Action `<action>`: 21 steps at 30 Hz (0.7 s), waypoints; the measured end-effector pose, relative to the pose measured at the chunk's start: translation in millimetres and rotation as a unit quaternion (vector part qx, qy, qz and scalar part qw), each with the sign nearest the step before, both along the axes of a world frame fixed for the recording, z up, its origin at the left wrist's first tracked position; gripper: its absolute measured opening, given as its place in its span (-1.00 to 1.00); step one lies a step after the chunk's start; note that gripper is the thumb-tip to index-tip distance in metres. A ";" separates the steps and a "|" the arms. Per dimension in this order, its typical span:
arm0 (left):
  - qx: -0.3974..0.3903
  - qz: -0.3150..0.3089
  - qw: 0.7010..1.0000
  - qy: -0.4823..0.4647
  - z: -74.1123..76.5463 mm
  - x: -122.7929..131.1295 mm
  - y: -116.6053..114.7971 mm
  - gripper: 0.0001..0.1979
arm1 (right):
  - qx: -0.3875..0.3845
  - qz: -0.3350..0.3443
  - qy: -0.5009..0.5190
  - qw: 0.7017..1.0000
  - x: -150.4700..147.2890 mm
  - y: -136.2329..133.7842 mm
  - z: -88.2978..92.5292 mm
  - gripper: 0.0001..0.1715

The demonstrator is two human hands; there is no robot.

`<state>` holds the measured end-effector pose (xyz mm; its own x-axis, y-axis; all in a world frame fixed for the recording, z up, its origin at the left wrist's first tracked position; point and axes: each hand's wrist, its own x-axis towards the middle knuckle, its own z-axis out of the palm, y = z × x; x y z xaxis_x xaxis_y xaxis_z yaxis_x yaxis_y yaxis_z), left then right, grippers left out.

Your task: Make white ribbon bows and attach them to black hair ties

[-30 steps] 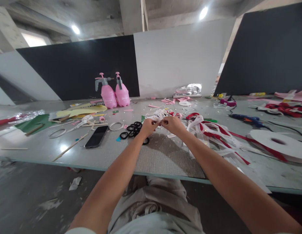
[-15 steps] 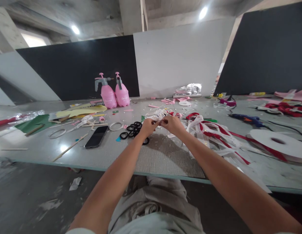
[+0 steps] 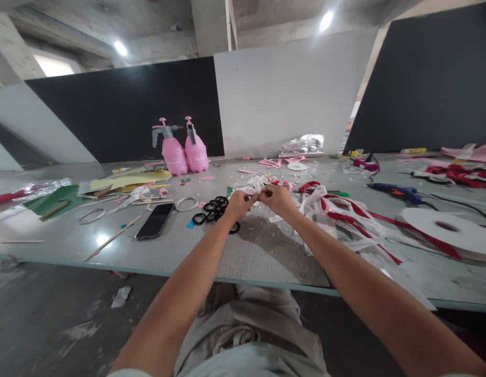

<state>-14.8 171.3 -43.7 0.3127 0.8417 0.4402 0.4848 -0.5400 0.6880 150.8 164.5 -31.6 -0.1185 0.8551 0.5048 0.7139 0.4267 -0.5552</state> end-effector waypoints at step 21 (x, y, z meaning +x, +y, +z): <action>-0.066 -0.052 0.988 -0.130 1.5 0.8 1.7 -0.52 | -0.099 0.150 0.200 0.963 4.2 8.5 -4.8 -0.71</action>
<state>-14.0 173.0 -42.2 0.2920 0.8662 0.4055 0.2284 -0.4749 0.8499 155.1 173.0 -36.4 -0.2048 0.8970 0.3918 0.2876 0.4378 -0.8519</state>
